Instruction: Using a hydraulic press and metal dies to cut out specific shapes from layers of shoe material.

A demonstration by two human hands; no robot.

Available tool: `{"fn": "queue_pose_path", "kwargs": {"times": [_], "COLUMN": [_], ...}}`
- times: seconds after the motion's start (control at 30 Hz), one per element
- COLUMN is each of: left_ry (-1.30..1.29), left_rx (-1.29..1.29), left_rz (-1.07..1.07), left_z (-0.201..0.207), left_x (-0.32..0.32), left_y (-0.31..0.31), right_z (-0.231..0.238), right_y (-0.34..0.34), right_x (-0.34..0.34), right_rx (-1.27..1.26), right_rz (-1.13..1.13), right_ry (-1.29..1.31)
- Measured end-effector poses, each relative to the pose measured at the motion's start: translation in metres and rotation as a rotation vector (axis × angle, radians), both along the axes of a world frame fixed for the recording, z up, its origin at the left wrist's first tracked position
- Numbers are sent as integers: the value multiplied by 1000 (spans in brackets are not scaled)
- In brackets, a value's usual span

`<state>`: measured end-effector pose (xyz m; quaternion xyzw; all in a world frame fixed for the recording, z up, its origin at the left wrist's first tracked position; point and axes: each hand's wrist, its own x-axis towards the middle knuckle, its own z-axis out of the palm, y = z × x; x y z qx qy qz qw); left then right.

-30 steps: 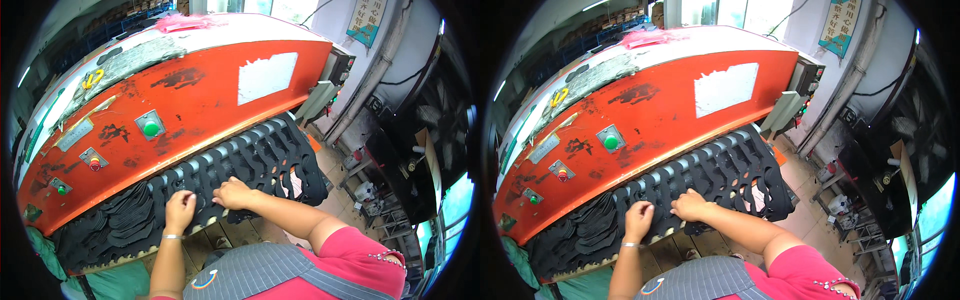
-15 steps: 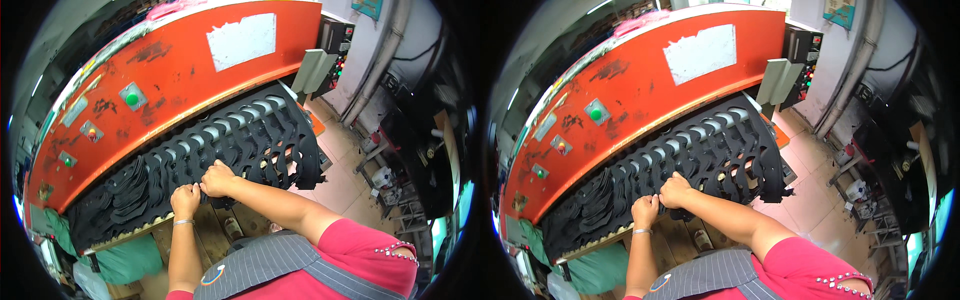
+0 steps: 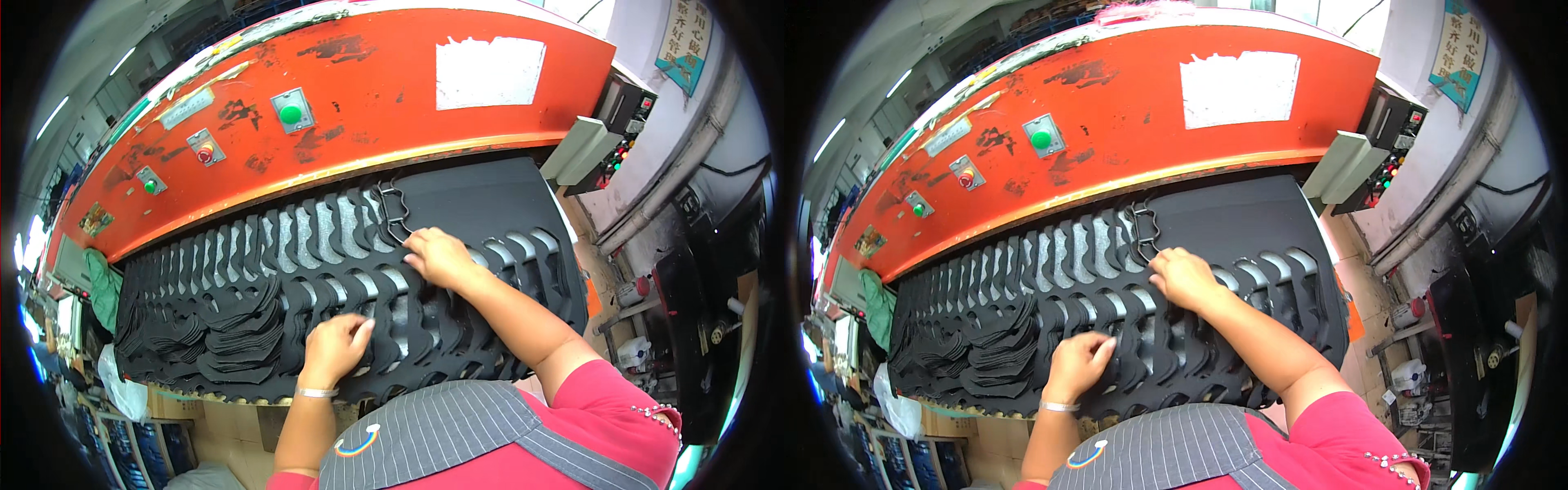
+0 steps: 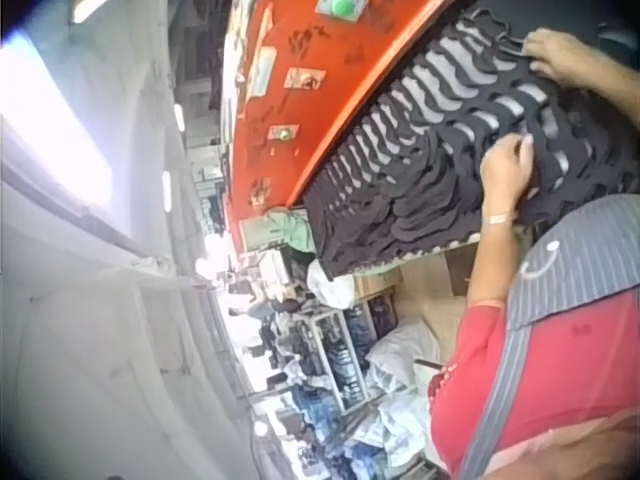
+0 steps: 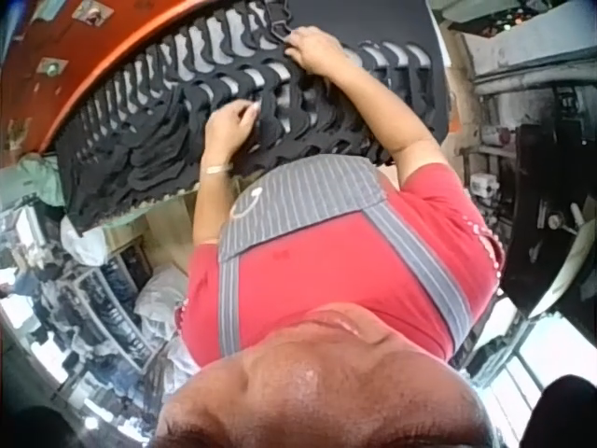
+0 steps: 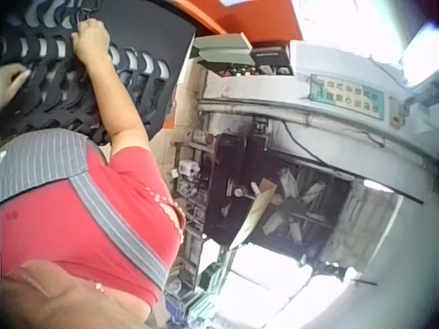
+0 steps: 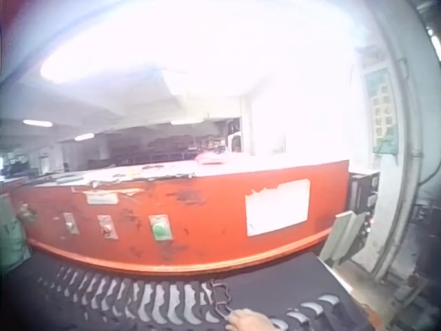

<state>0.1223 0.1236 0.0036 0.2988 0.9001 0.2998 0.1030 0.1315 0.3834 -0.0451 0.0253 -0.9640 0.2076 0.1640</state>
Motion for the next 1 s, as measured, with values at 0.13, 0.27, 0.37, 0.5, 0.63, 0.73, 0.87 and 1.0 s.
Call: {"fn": "queue_pose_path", "kwargs": {"times": [0.13, 0.27, 0.37, 0.5, 0.63, 0.73, 0.87, 1.0], "left_ry": [148, 399, 404, 414, 441, 377, 419, 221], "left_rx": [124, -11, -54, -32, -56, -94, -33, -12], "left_rz": [-174, -213, -199, -177, -161, -185, -188, -180], "left_z": [-17, -69, -85, -85, -92, -93, -97, -86], "left_x": [-17, -16, -11, -6, -2, -3, -3, -13], "left_y": [47, 73, 79, 78, 76, 76, 79, 68], "right_z": [-14, -32, -37, -26, -26, -30, 28, 146], "right_y": [-4, -8, 0, -3, -12, -3, 37, 42], "right_x": [-4, 12, 16, 12, 9, 5, -27, -7], "right_rx": [200, 101, 28, 39, 20, -60, -132, -864], "right_rz": [-120, -61, -2, -3, -54, 8, 2, 54], "right_ry": [-174, -9, 172, -23, -134, -69, 227, 63]}}
